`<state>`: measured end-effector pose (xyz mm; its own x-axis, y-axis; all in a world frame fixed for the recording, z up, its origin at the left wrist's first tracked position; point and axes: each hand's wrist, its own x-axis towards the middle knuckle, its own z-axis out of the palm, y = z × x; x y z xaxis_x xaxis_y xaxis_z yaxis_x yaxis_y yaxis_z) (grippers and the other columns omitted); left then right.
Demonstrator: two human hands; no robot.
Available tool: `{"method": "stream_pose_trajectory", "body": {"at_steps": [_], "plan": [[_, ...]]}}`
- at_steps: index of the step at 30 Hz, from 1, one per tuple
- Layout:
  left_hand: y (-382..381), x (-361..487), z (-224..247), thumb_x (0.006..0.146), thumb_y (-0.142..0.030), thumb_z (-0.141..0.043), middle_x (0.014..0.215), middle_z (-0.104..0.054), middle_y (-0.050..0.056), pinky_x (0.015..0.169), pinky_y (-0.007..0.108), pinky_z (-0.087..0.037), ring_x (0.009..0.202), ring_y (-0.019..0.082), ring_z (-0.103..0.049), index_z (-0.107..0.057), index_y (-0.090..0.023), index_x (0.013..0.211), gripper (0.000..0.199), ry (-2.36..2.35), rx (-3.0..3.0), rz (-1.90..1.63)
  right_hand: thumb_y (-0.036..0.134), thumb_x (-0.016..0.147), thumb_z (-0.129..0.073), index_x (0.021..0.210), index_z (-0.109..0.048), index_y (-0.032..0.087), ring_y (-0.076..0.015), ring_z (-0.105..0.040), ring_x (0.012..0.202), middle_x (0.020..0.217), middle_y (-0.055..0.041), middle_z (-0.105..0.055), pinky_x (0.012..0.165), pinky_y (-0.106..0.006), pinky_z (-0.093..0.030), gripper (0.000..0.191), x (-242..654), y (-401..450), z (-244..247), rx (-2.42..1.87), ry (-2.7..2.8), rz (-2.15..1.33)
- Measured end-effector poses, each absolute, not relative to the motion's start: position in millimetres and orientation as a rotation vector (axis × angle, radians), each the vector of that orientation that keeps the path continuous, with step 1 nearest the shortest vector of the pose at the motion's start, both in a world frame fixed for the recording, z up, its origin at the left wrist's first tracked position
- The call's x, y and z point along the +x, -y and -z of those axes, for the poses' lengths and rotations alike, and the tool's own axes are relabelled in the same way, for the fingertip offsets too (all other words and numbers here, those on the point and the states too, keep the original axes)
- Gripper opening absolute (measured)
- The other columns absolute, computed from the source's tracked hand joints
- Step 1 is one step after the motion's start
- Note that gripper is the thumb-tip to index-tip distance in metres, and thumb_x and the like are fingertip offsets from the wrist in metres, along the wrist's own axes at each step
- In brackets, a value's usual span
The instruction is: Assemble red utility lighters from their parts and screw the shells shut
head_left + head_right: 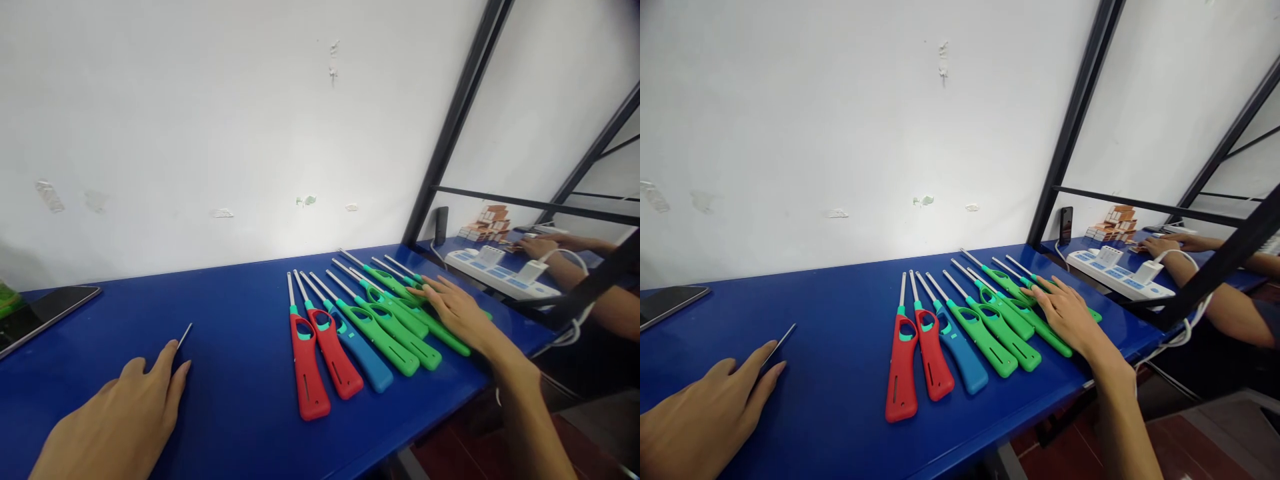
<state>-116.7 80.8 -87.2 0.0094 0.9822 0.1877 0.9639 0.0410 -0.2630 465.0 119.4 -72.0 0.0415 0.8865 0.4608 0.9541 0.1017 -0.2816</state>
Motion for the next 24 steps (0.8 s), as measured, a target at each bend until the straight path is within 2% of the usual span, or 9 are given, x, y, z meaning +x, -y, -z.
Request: {"method": "stream_pose_trajectory", "body": {"at_steps": [6, 7, 9, 11, 13, 18, 21, 24], "plan": [[-77, -111, 83, 0.112, -0.046, -0.006, 0.098, -0.073, 0.016, 0.065, 0.046, -0.052, 0.076, 0.035, -0.076, -0.059, -0.015, 0.157, 0.076, 2.035, -1.975, -0.058, 0.055, 0.109, -0.048, 0.082, -0.085, 0.026, -0.0368, -0.069, 0.133, 0.129, -0.0096, -0.082, 0.123, -0.056, -0.046, 0.055, 460, -86, 54, -1.657, 1.659, 0.215], [-77, -111, 82, 0.112, -0.046, -0.008, 0.099, -0.073, 0.016, 0.065, 0.046, -0.052, 0.076, 0.035, -0.076, -0.059, -0.015, 0.157, 0.075, 2.039, -1.985, -0.055, 0.053, 0.111, -0.047, 0.083, -0.084, 0.025, -0.0344, -0.071, 0.128, 0.125, -0.0089, -0.082, 0.120, -0.054, -0.048, 0.054, 458, -81, 53, -1.642, 1.573, 0.236], [-78, -112, 83, 0.112, -0.046, -0.010, 0.099, -0.073, 0.017, 0.063, 0.045, -0.052, 0.076, 0.035, -0.076, -0.058, -0.014, 0.158, 0.074, 2.044, -1.992, -0.045, 0.049, 0.113, -0.052, 0.097, -0.081, 0.021, -0.0297, -0.074, 0.118, 0.120, -0.0075, -0.081, 0.112, -0.051, -0.054, 0.044, 457, -76, 55, -1.613, 1.356, 0.286], [-80, -114, 84, 0.112, -0.046, -0.008, 0.097, -0.072, 0.016, 0.062, 0.044, -0.051, 0.075, 0.034, -0.076, -0.057, -0.013, 0.159, 0.076, 2.041, -1.990, -0.045, 0.047, 0.110, -0.063, 0.116, -0.076, 0.018, -0.0274, -0.074, 0.112, 0.122, -0.0070, -0.077, 0.101, -0.049, -0.061, 0.033, 460, -76, 60, -1.569, 1.115, 0.331], [-81, -116, 86, 0.112, -0.045, -0.004, 0.094, -0.070, 0.016, 0.060, 0.044, -0.050, 0.073, 0.033, -0.076, -0.057, -0.012, 0.159, 0.078, 2.023, -2.005, -0.049, 0.046, 0.107, -0.068, 0.128, -0.072, 0.017, -0.0285, -0.074, 0.111, 0.128, -0.0076, -0.073, 0.094, -0.047, -0.064, 0.036, 467, -80, 67, -1.517, 0.914, 0.347], [-81, -117, 90, 0.113, -0.043, -0.008, 0.092, -0.069, 0.014, 0.057, 0.044, -0.048, 0.069, 0.032, -0.075, -0.056, -0.010, 0.159, 0.074, 2.038, -1.991, -0.038, 0.042, 0.106, -0.069, 0.134, -0.069, 0.018, -0.0292, -0.073, 0.114, 0.135, -0.0097, -0.071, 0.094, -0.048, -0.064, 0.037, 478, -88, 72, -1.408, 0.668, 0.288], [-78, -116, 90, 0.109, -0.023, -0.015, 0.097, -0.071, 0.014, 0.061, 0.043, -0.049, 0.072, 0.030, -0.074, -0.049, -0.008, 0.161, 0.064, 2.023, -2.036, -0.055, 0.043, 0.107, -0.068, 0.133, -0.070, 0.018, -0.0290, -0.073, 0.114, 0.134, -0.0093, -0.071, 0.094, -0.047, -0.064, 0.036, 475, -85, 70, -1.389, 0.655, 0.242], [-76, -113, 85, 0.102, -0.011, -0.023, 0.103, -0.072, 0.012, 0.063, 0.039, -0.050, 0.071, 0.026, -0.073, -0.051, -0.012, 0.157, 0.061, 2.077, -2.069, -0.112, 0.043, 0.107, -0.068, 0.132, -0.070, 0.017, -0.0292, -0.073, 0.112, 0.132, -0.0084, -0.072, 0.093, -0.047, -0.065, 0.036, 463, -80, 65, -1.388, 0.690, 0.249]]}}
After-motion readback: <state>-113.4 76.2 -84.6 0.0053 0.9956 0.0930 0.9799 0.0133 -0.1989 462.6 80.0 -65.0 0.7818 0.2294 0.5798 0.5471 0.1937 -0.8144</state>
